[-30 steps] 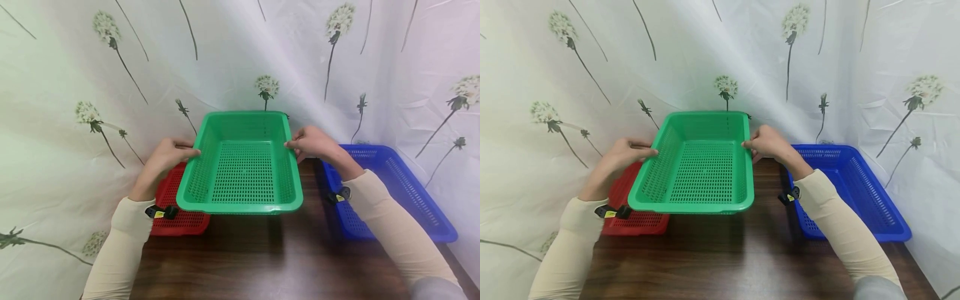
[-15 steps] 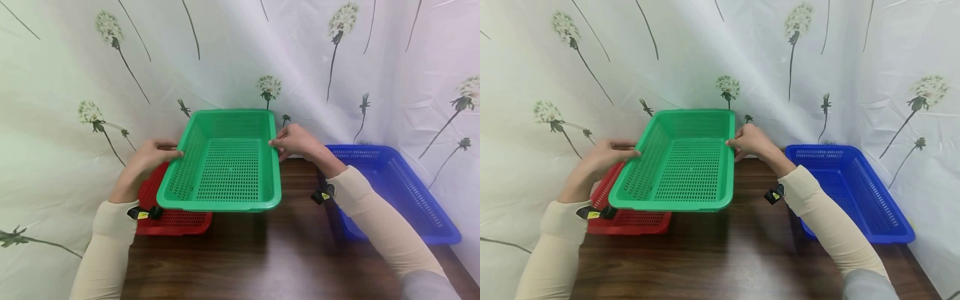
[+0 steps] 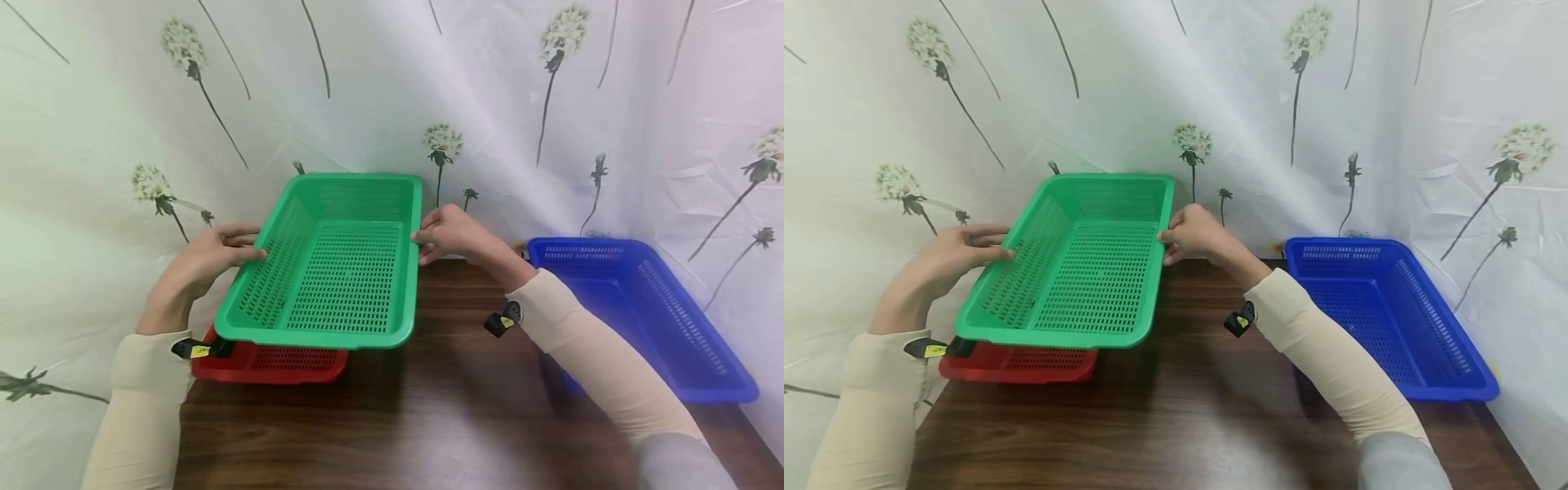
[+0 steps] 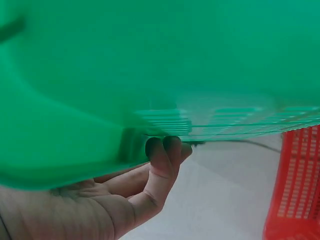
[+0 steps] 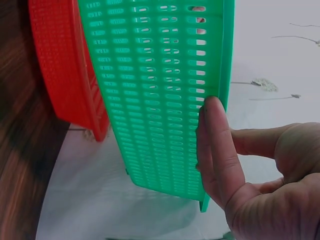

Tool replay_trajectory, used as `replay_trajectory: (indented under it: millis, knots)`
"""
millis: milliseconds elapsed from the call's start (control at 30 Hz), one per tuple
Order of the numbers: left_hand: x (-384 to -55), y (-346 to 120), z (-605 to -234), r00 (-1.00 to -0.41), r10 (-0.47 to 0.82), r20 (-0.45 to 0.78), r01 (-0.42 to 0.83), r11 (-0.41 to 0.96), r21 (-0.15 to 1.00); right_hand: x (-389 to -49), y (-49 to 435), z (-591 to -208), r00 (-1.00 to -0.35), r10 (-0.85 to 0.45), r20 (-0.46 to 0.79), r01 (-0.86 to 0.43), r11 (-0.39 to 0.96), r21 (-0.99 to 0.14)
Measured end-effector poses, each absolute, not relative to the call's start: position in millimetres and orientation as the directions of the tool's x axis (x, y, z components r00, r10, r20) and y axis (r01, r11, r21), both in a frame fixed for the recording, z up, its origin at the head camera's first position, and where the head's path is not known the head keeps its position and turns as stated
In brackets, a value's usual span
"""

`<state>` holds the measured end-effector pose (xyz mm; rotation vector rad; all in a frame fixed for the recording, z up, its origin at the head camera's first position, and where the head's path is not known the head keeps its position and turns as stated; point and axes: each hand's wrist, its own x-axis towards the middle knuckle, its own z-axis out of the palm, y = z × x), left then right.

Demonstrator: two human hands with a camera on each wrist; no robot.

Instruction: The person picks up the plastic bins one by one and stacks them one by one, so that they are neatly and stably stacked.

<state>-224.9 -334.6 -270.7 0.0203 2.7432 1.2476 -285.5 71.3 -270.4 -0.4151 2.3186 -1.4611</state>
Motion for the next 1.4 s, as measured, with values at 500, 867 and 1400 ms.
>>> replay_trajectory:
  millis: [500,867,1400]
  knots:
    - [-209,-377,-270,-0.992,-0.030,-0.123,-0.110,0.695,0.711,-294,24,-283,-0.862,-0.487,-0.143,-0.012,0.301,-0.953]
    - [-215,-419,-286,-0.978,-0.006,-0.206,-0.168,0.601,0.781,-306,-2,-298,-0.846,-0.502,-0.178,0.056,0.249,-0.967]
    - [-217,-448,-319,-0.959,0.002,-0.283,-0.219,0.628,0.747,-311,-28,-326,-0.811,-0.547,-0.207,0.089,0.234,-0.968]
